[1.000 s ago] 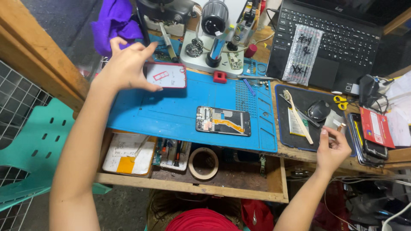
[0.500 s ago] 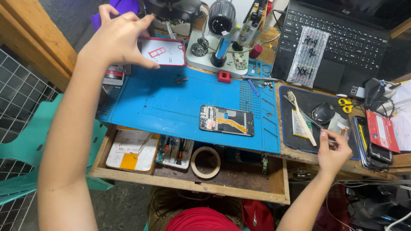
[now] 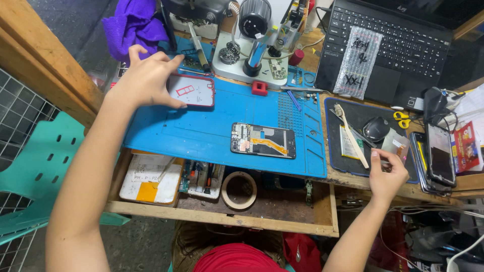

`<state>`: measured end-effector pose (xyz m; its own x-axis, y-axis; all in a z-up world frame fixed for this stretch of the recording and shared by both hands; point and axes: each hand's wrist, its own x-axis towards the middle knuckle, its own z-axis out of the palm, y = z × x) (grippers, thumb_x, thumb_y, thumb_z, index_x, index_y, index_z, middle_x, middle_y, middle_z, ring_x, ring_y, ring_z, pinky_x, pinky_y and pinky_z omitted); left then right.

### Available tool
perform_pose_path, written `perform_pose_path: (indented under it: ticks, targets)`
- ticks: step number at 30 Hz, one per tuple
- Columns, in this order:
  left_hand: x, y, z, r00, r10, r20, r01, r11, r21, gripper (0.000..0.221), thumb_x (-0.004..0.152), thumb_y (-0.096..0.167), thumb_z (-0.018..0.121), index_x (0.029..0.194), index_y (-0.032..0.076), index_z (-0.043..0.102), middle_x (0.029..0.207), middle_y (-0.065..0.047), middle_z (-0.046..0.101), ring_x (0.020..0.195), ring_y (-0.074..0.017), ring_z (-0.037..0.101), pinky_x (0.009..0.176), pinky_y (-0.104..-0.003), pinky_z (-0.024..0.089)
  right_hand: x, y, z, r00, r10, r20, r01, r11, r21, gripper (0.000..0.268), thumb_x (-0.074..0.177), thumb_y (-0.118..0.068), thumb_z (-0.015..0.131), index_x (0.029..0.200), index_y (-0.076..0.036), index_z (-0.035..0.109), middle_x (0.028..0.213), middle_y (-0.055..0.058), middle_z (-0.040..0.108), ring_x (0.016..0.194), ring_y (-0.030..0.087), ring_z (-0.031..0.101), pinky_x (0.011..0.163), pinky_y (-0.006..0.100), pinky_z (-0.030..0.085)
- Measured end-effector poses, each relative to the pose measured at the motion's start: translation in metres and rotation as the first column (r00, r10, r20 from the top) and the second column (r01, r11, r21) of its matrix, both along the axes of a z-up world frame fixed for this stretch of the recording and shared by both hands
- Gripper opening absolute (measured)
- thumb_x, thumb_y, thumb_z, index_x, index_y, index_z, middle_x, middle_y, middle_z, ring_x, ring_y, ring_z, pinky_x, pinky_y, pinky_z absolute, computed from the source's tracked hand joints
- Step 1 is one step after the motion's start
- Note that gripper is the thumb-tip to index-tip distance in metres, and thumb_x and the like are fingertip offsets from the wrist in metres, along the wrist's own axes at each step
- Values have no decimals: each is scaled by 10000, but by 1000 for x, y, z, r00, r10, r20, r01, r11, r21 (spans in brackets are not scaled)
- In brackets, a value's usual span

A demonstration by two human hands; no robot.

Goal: The person is repairing a mobile phone by reattaching internal cables and components to the chassis by hand and using a screwdriver on a workbench.

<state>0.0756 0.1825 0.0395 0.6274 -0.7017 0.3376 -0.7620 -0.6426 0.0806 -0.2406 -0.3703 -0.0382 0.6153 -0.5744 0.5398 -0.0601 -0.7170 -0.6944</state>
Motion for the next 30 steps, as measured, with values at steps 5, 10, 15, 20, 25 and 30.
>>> perform_pose_path:
  ticks: [5, 10, 15, 20, 25, 30]
  targets:
    - [-8, 3, -8, 1000, 4, -15, -4, 1000, 2, 1198, 476, 652, 881, 1433, 0, 573, 1100, -174, 684, 1137, -281, 619, 1088, -568, 209, -1, 0, -1, 1000, -19, -18, 18, 999, -34, 117, 1006, -114, 781, 1115, -70, 792, 986, 2, 692, 798, 60, 521, 720, 219, 412]
    - [-19, 3, -10, 999, -8, -31, 8, 1000, 2, 1203, 477, 653, 879, 1454, 31, 556, 1129, -175, 676, 1142, -287, 609, 1087, -576, 217, -1, 0, 0, 1000, -9, -19, 8, 998, -67, 117, 1003, -110, 773, 1110, -66, 789, 1000, 11, 711, 828, 72, 562, 733, 225, 424]
    - [-31, 1, -10, 997, 3, -77, -2, 1000, 12, 1186, 488, 637, 877, 1468, 60, 540, 1142, -167, 667, 1138, -293, 607, 1107, -613, 192, 1, 0, 2, 1000, -5, -26, 3, 996, -94, 115, 1009, -104, 771, 1114, -61, 789, 1022, 26, 725, 863, 80, 586, 747, 231, 430]
    - [-39, -1, -6, 994, 9, -108, -6, 999, 35, 1215, 499, 644, 875, 1499, 71, 489, 1157, -161, 660, 1149, -293, 603, 1119, -621, 173, 0, 4, 3, 999, -25, -47, 23, 999, -48, 118, 996, -110, 767, 1103, -66, 789, 1014, 27, 717, 838, 83, 576, 734, 235, 431]
    - [-44, -1, -3, 985, 18, -172, -6, 997, 74, 1331, 482, 642, 884, 1564, 57, 374, 1147, -147, 659, 1135, -300, 598, 1130, -596, 171, 0, 4, 3, 998, -34, -52, 30, 997, -75, 113, 997, -104, 767, 1101, -64, 789, 1010, 28, 723, 861, 88, 581, 752, 241, 436]
    - [-44, -2, -3, 983, -20, -181, 30, 998, 51, 1348, 486, 630, 882, 1564, 32, 336, 1116, -126, 687, 1150, -293, 595, 1114, -592, 177, 0, 2, 2, 999, -10, -30, 8, 996, -90, 110, 1010, -103, 766, 1110, -63, 786, 1011, 27, 718, 876, 81, 586, 764, 237, 440]
